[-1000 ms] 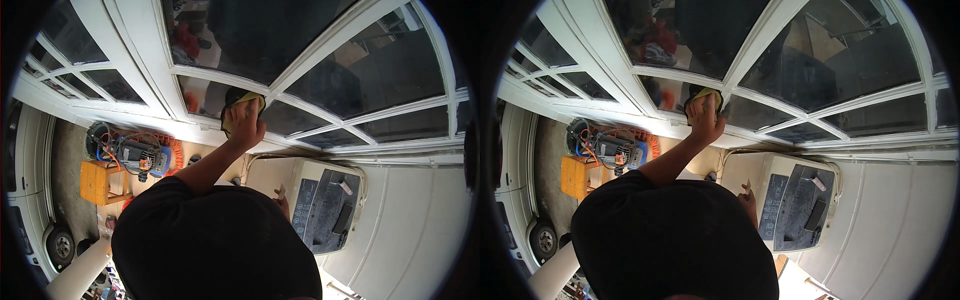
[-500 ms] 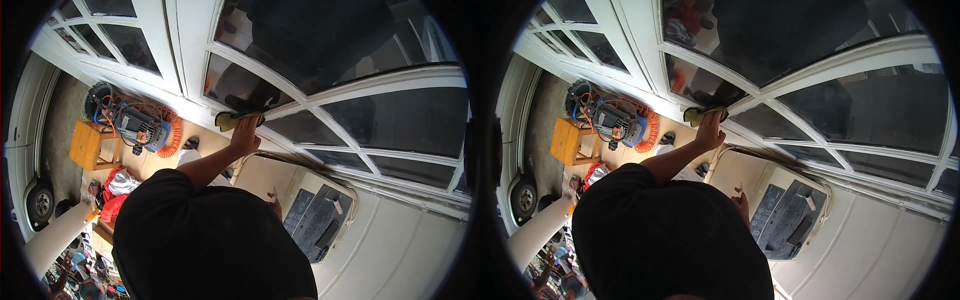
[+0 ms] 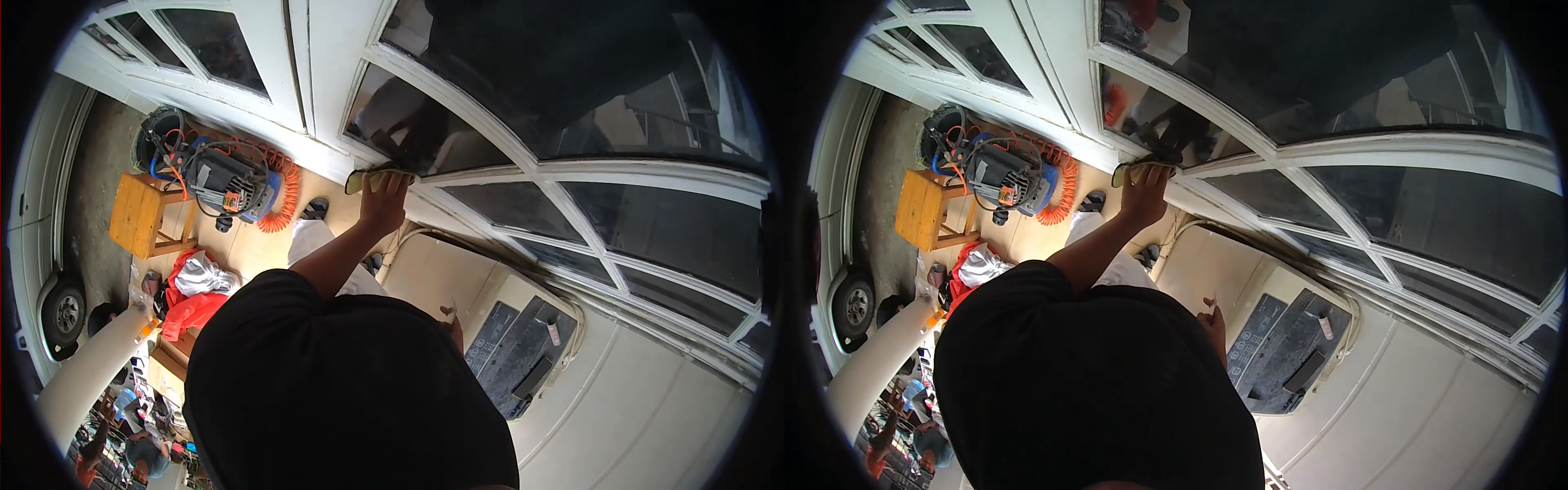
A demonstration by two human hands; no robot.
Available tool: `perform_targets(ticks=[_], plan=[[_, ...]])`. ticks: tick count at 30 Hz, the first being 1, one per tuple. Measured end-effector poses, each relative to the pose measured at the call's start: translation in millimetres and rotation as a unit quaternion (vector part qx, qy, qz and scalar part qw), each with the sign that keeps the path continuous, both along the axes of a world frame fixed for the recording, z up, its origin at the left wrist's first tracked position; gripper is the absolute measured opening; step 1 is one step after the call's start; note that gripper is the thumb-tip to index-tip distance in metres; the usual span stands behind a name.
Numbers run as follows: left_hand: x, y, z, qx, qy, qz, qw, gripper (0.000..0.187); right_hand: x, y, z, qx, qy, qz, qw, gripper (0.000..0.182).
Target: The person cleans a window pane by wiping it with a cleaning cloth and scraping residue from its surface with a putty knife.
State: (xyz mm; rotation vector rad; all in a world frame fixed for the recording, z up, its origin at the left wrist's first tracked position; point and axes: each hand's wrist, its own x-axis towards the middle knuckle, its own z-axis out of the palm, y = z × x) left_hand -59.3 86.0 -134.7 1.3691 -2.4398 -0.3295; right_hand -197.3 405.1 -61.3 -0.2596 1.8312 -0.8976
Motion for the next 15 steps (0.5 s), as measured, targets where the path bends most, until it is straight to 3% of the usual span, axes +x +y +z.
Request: perform_targets(ticks=[9,11,12,15], plan=[[57,-41,6,0.041,-0.025,0.102,0.994,0.076,11,-22,-2,0.003,0.029,0.028,0.999,0.045],[62,-53,12,0.115,0.080,0.221,0.965,0.079,13,-23,-3,-0.006,0.025,0.025,0.999,0.045],[68,-57,5,0.124,0.132,0.179,0.967,0.086,15,-28,-1,-0.013,0.022,0.022,0.999,0.045],[56,-55,-8,0.136,0.199,0.196,0.950,0.094,20,-37,8,0.007,0.025,0.028,0.999,0.045]])
